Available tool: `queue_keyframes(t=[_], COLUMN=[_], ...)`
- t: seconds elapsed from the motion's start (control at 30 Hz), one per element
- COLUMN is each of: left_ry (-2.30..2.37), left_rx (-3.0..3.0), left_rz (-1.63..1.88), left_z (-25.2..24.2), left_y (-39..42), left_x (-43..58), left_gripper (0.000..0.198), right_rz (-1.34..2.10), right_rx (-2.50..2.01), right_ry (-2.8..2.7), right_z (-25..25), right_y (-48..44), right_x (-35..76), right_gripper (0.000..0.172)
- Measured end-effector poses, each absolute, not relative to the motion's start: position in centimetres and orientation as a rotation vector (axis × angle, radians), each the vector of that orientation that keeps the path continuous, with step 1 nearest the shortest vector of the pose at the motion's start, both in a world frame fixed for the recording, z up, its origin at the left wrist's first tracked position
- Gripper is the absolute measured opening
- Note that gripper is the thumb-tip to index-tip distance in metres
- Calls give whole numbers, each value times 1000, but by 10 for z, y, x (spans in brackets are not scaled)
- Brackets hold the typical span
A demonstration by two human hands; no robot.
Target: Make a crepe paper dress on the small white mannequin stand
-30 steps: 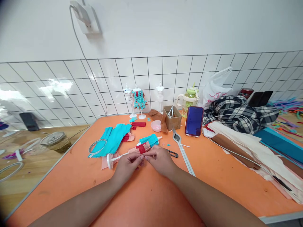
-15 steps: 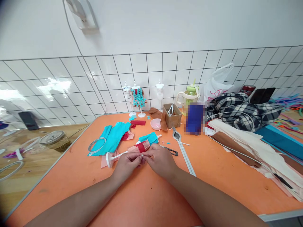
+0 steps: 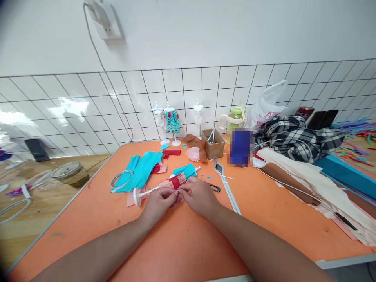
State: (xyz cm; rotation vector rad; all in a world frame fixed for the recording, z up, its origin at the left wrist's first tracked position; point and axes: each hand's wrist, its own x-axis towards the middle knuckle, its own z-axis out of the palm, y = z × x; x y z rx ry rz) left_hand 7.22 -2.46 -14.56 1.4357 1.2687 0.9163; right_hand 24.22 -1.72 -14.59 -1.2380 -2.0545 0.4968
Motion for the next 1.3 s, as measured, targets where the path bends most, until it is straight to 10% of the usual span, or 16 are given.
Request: queue_keyframes(t=[1.0,1.3], left_ry=[1176,1184], left_rx=[1482,1456], left_rz=[945,970], left_z=[-153,-150], left_y=[-22,-25], left_x=[71,73], left_gripper=[29,24], right_rz=[1054,771], right_rx=[-1231,-1239], right_ry=[-1764,-1883], right_z=[-146,-143], right_y=[-8,-14], right_x=[247,242], right_gripper=[22,14])
